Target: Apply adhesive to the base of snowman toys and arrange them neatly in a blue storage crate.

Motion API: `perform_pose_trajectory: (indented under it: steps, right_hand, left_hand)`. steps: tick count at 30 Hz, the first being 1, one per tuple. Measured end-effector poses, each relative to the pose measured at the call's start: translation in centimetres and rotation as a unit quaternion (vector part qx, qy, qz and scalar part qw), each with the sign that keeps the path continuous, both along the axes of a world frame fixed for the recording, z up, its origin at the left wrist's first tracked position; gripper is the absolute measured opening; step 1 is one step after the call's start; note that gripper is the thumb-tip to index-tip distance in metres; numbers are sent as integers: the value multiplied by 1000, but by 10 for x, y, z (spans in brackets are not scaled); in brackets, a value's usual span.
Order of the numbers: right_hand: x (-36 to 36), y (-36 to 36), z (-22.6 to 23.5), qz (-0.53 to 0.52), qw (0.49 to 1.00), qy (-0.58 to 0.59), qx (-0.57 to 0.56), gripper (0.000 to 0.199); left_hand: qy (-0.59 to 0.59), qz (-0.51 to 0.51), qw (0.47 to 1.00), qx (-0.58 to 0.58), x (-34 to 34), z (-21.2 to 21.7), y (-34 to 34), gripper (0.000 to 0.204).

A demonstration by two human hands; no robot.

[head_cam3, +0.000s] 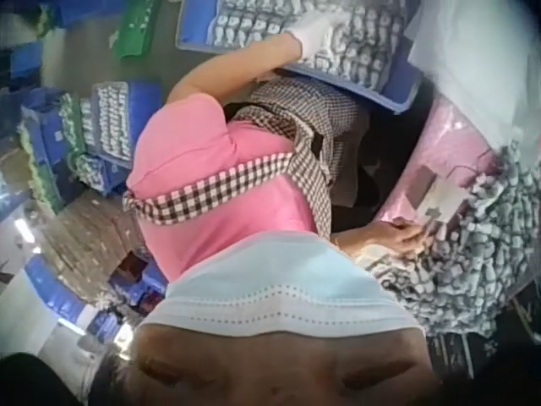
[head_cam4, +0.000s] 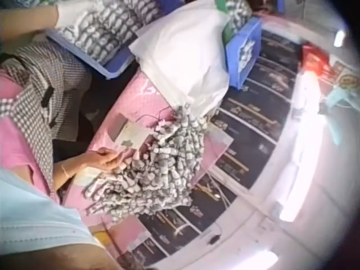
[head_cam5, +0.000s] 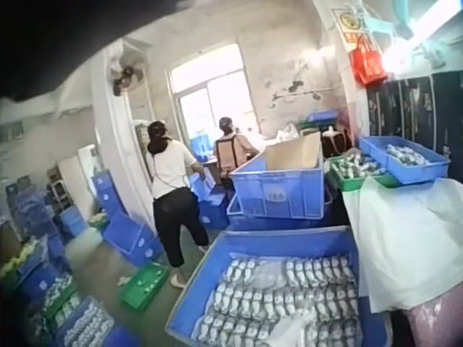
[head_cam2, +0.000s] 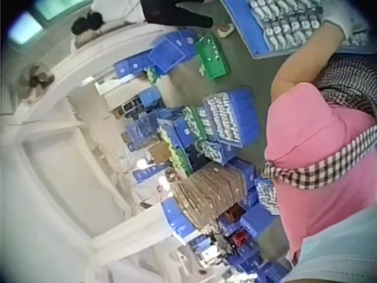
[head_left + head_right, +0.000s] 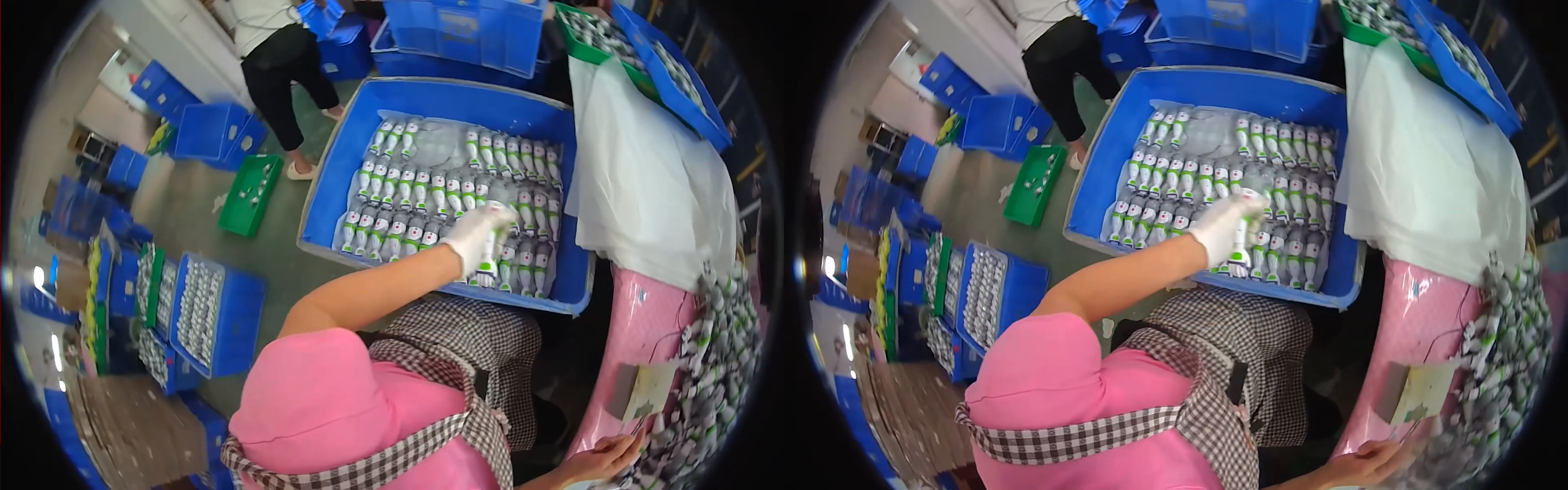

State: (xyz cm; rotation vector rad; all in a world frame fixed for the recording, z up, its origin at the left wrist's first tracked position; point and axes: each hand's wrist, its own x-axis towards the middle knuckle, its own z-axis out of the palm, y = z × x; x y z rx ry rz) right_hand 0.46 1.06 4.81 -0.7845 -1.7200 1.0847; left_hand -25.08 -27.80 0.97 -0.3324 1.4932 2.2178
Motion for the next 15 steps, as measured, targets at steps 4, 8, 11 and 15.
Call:
perform_pose_trajectory:
  steps: [4,8,11,15]
  right_hand:
    - [-31,-32,-33,161,987,27,-5,29]
    - [-112,-138,-12,295,940,3,172,36]
    - [-141,-162,-25,317,907,28,275,44]
    - [-163,-168,-35,329,904,45,271,39]
  left_hand:
    - [3,49,974,221,23,-30,1,12]
    - [-177,-6,940,293,51,-4,59,15]
    - [-258,-113,827,486,50,-18,74,11]
    - [-306,-194,783,505,30,-36,53,15]
